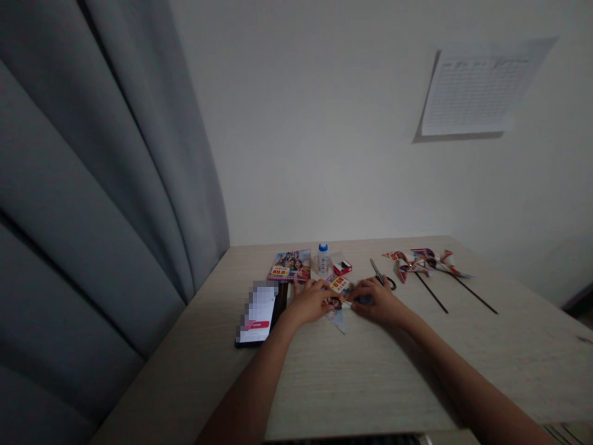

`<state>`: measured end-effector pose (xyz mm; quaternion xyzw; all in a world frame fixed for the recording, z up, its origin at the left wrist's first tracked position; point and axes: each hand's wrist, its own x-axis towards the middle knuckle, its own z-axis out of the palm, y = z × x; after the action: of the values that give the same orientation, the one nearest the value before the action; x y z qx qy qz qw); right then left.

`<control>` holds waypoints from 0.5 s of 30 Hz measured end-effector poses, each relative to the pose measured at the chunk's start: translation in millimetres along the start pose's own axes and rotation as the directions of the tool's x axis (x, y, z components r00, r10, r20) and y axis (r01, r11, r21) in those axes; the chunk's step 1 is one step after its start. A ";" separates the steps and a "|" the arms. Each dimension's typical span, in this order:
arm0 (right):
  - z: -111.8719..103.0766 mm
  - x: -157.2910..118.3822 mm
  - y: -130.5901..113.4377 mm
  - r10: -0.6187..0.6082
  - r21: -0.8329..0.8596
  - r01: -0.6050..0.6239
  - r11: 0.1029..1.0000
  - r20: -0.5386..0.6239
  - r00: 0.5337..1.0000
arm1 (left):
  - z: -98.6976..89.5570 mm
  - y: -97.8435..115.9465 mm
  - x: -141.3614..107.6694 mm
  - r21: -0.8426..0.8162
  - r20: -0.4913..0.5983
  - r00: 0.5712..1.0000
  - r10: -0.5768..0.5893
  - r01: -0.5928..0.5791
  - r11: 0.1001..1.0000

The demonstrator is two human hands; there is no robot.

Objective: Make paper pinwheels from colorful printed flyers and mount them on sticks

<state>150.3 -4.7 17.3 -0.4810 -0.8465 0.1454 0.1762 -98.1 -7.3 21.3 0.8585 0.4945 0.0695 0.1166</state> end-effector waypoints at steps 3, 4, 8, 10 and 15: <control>1.0 0.6 1.6 0.005 -0.006 -0.005 1.000 0.006 1.000 | -1.5 1.5 -1.0 -0.001 0.004 1.000 -0.006 0.006 1.000; 1.4 0.9 2.3 0.005 -0.005 -0.005 1.000 0.009 1.000 | -1.8 1.9 -1.3 -0.001 0.004 1.000 -0.006 0.006 1.000; 2.2 1.7 4.2 0.000 -0.007 0.000 1.000 0.008 1.000 | -1.8 2.2 -1.6 -0.004 0.001 1.000 -0.001 0.001 1.000; 2.3 1.5 4.4 -0.004 -0.008 0.004 1.000 0.003 1.000 | -1.5 1.9 -1.5 -0.010 -0.006 1.000 0.002 -0.002 1.000; 2.7 0.8 4.3 -0.004 -0.013 0.004 1.000 -0.005 1.000 | -0.1 0.7 -0.8 -0.016 -0.005 1.000 0.009 -0.010 1.000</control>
<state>152.0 -2.1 13.2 -0.4810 -0.8478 0.1383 0.1756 -97.9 -8.3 21.6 0.8598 0.4901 0.0759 0.1219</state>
